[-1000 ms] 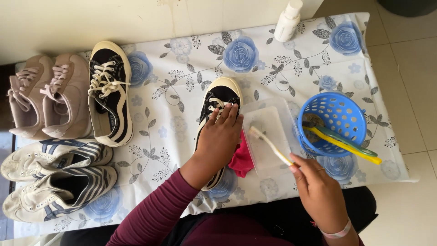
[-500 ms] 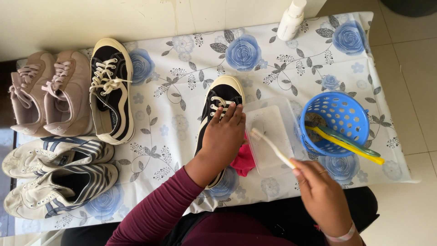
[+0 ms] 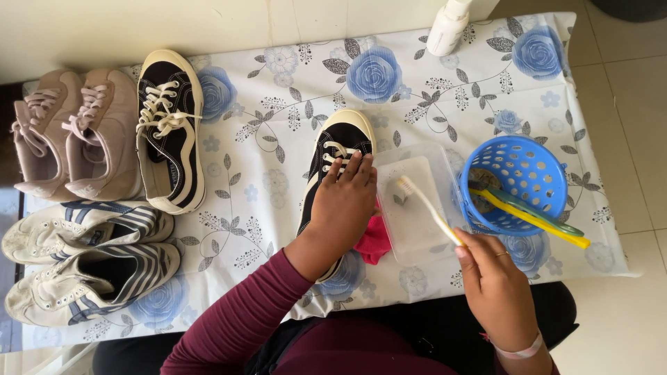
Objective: The person scrubs a black canvas sneaker with a toothbrush and wipes it with a pink cloth. The person repeats the scrubbing and wiping cycle on the same shoe multiple times.
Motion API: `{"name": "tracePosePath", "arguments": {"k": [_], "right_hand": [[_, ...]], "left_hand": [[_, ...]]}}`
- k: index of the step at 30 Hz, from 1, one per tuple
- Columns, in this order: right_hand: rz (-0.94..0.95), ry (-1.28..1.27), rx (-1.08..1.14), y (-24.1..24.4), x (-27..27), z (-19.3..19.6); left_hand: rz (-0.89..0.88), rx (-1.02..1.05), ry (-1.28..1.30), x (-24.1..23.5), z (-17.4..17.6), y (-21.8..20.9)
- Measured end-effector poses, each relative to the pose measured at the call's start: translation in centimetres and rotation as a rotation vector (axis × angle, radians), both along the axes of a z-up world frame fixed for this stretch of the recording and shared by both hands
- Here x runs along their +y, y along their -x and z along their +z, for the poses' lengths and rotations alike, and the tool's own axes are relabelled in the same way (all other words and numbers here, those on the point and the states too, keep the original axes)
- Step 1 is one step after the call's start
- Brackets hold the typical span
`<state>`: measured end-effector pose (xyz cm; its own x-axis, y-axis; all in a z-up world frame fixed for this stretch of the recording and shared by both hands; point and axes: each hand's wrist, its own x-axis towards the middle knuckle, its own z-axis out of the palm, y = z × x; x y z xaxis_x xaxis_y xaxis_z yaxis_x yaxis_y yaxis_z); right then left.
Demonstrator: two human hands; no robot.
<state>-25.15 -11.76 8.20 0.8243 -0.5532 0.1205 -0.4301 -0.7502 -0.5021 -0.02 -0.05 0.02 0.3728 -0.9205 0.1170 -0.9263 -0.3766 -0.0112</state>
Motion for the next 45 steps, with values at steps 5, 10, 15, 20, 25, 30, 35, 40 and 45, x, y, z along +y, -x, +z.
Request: {"name": "tracePosePath", "arguments": {"k": [5,10,15,20,25,30,35,40,45], "right_hand": [[0.112,-0.094,0.036,-0.4,0.3,0.8],[0.149,-0.148,0.094,-0.5,0.5,1.6],[0.068,-0.049,0.028,0.0,-0.1,0.3],[0.070,-0.161,0.032,-0.5,0.1,1.1],[0.037,-0.194,-0.008,-0.9,-0.1,0.9],[0.034,-0.232,0.014,-1.3,-0.1,0.6],[0.025,-0.228,-0.013,-1.6,0.1,0.5],[0.019,-0.239,-0.011,-2.2,0.4,0.9],[0.029,-0.275,0.064,-2.2,1.0,0.7]], "left_hand": [[-0.006,-0.017,0.029,0.1,0.2,0.1],[-0.013,-0.043,0.077,0.2,0.1,0.2],[-0.023,0.005,0.102,0.6,0.5,0.4],[-0.020,0.009,0.096,1.0,1.0,0.4],[0.049,-0.027,0.068,1.7,0.7,1.2],[0.151,-0.091,-0.052,2.8,-1.4,2.1],[0.167,-0.138,-0.114,3.8,-0.8,1.9],[0.162,-0.102,-0.051,4.8,-0.1,1.4],[0.111,0.021,-0.031,5.2,0.2,1.0]]}}
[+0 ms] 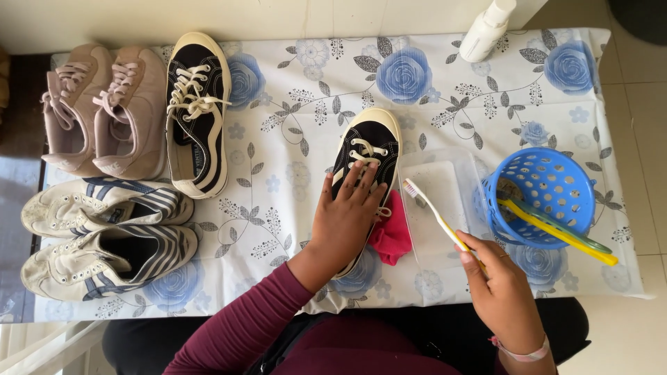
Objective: The person scrubs a black canvas sneaker with a toothbrush and wipes it with a pink cloth. The person repeats the scrubbing and wiping cycle on the same shoe multiple times.
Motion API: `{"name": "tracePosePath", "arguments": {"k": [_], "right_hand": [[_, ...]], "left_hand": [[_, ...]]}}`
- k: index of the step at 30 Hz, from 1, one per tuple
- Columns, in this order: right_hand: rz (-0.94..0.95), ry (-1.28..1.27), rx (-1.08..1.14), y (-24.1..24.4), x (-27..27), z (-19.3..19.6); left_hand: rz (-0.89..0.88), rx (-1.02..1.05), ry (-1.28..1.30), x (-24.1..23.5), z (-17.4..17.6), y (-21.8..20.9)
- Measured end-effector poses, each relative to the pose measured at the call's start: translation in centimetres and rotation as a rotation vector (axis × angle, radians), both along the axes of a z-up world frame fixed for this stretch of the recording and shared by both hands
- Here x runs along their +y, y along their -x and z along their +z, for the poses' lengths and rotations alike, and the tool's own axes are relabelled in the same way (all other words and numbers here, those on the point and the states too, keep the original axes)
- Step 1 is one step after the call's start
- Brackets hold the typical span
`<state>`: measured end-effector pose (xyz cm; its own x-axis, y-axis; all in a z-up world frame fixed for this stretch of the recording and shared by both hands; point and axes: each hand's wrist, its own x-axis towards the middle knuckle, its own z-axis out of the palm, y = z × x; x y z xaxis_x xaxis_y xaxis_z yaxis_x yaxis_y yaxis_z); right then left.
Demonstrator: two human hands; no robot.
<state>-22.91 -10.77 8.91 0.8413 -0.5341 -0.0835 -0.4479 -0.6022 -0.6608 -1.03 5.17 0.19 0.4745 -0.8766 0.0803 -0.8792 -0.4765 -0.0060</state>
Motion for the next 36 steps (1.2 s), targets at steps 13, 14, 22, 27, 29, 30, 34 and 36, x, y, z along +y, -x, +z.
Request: {"name": "tracePosePath", "arguments": {"k": [13,14,22,27,29,30,34,36], "right_hand": [[0.049,-0.022,0.052,-0.7,-0.1,0.3],[0.011,-0.011,0.008,-0.8,-0.2,0.4],[-0.135,-0.099,-0.067,-2.8,-0.4,2.2],[0.048,0.022,-0.144,-6.3,-0.4,3.2],[0.108,0.131,-0.175,-7.4,-1.4,3.3],[0.169,0.238,-0.201,-8.0,-1.8,3.3],[0.189,0.345,-0.132,-9.4,-2.4,3.3],[0.249,0.372,-0.165,-10.0,-2.5,3.0]], "left_hand": [[-0.004,0.010,0.069,1.0,0.5,0.9],[0.003,0.023,0.112,1.2,0.9,1.0],[0.067,0.061,0.126,0.5,0.1,1.1],[0.037,-0.041,0.111,0.4,1.3,1.0],[0.025,-0.013,0.082,0.2,0.2,0.9],[0.015,0.019,0.050,0.1,-0.4,0.9],[0.019,0.058,0.032,0.2,-1.5,1.6],[0.060,0.026,0.003,0.4,-1.5,2.0]]}}
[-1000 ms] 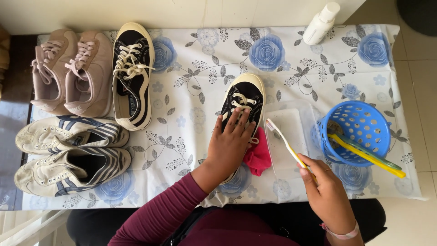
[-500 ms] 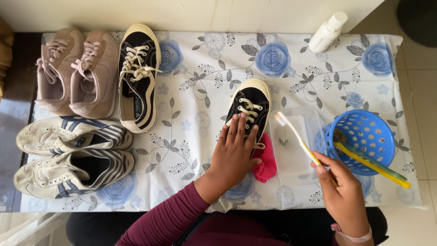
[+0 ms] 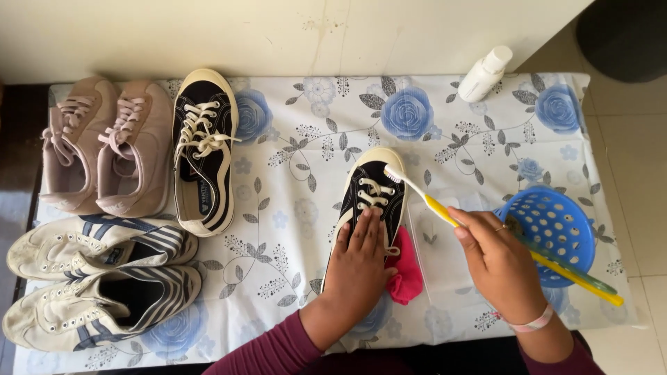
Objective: The person scrubs a black canvas sneaker with a toothbrush and wipes it with a pink cloth. The person repeats the scrubbing and wiping cycle on the same shoe multiple times.
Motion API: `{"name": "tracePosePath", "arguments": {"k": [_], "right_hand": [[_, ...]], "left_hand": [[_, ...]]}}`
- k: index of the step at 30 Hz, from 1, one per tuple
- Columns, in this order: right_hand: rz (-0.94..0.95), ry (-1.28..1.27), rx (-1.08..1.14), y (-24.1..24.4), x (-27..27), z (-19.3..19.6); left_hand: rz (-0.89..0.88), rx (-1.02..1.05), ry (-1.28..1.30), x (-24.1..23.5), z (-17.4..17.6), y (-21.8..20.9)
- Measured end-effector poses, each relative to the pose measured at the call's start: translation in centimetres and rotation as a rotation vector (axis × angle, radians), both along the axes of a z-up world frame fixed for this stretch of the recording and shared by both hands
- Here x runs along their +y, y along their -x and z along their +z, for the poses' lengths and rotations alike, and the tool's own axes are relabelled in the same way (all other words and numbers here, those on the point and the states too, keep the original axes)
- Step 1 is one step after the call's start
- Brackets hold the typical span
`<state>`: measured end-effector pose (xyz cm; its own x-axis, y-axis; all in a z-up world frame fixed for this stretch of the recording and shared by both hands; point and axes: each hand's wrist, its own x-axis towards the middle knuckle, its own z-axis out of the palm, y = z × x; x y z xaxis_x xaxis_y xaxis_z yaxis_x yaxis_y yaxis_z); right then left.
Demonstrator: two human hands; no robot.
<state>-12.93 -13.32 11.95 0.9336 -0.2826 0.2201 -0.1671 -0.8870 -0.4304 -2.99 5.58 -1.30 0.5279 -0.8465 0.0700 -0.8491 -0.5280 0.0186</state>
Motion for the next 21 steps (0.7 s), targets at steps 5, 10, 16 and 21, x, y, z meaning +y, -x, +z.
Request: {"name": "tracePosePath", "arguments": {"k": [5,10,16,21], "right_hand": [[0.059,-0.023,-0.001,-0.6,-0.1,-1.1],[0.081,-0.001,0.062,-1.0,-0.1,-2.0],[0.155,0.176,0.134,-1.5,-0.5,-3.2],[0.072,0.176,0.076,-1.7,-0.3,-2.6]], "left_hand": [[0.020,-0.006,0.020,1.7,-0.2,1.1],[0.055,-0.008,0.026,2.9,0.4,2.1],[0.062,-0.002,0.021,2.7,0.6,1.8],[0.054,0.020,0.056,2.8,1.1,1.8]]}}
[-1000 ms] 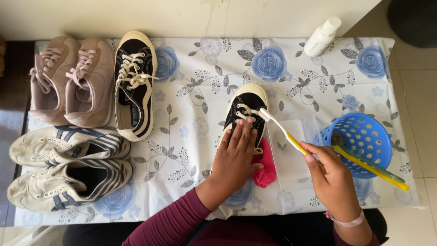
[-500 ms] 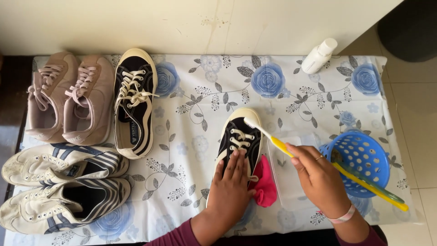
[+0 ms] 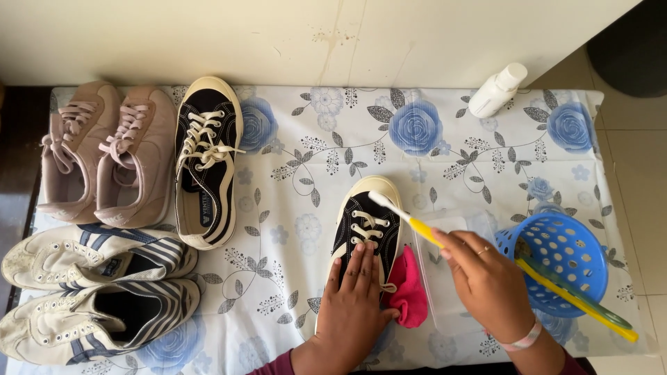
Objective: The person scrubs a black canvas sneaker with a toothbrush and wipes it with a pink cloth. The person repeats the scrubbing and wiping cycle on the same shoe multiple times.
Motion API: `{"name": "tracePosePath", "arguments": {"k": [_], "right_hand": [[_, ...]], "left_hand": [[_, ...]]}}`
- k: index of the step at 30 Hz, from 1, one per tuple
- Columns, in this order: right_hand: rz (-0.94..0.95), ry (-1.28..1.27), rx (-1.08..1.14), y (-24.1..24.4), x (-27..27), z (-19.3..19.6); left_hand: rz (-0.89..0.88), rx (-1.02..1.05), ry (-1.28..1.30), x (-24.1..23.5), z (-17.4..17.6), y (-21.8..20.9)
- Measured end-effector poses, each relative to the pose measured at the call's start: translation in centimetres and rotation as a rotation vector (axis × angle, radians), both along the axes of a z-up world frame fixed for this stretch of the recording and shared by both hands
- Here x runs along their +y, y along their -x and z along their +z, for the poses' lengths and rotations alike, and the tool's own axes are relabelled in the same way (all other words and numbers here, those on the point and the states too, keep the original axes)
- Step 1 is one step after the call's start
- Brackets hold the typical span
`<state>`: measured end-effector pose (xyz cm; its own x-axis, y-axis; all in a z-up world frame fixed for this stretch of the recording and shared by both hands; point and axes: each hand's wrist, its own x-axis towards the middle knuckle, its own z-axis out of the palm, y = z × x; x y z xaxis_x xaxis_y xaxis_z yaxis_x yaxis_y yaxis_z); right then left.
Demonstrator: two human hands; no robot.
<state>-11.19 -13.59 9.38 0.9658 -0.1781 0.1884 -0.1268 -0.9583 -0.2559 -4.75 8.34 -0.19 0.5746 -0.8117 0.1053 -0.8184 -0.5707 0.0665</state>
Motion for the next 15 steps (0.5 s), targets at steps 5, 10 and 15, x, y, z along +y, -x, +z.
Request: {"name": "tracePosePath", "arguments": {"k": [5,10,15], "right_hand": [[0.006,0.069,0.038,0.2,-0.3,-0.8],[-0.005,-0.054,-0.020,-0.2,-0.1,-0.6],[-0.017,0.038,0.034,-1.0,-0.3,-0.9]], "left_hand": [[-0.007,-0.001,-0.018,0.0,-0.2,0.1],[-0.019,0.000,-0.002,0.0,-0.3,0.1],[-0.053,0.017,-0.007,0.0,-0.5,-0.1]]}}
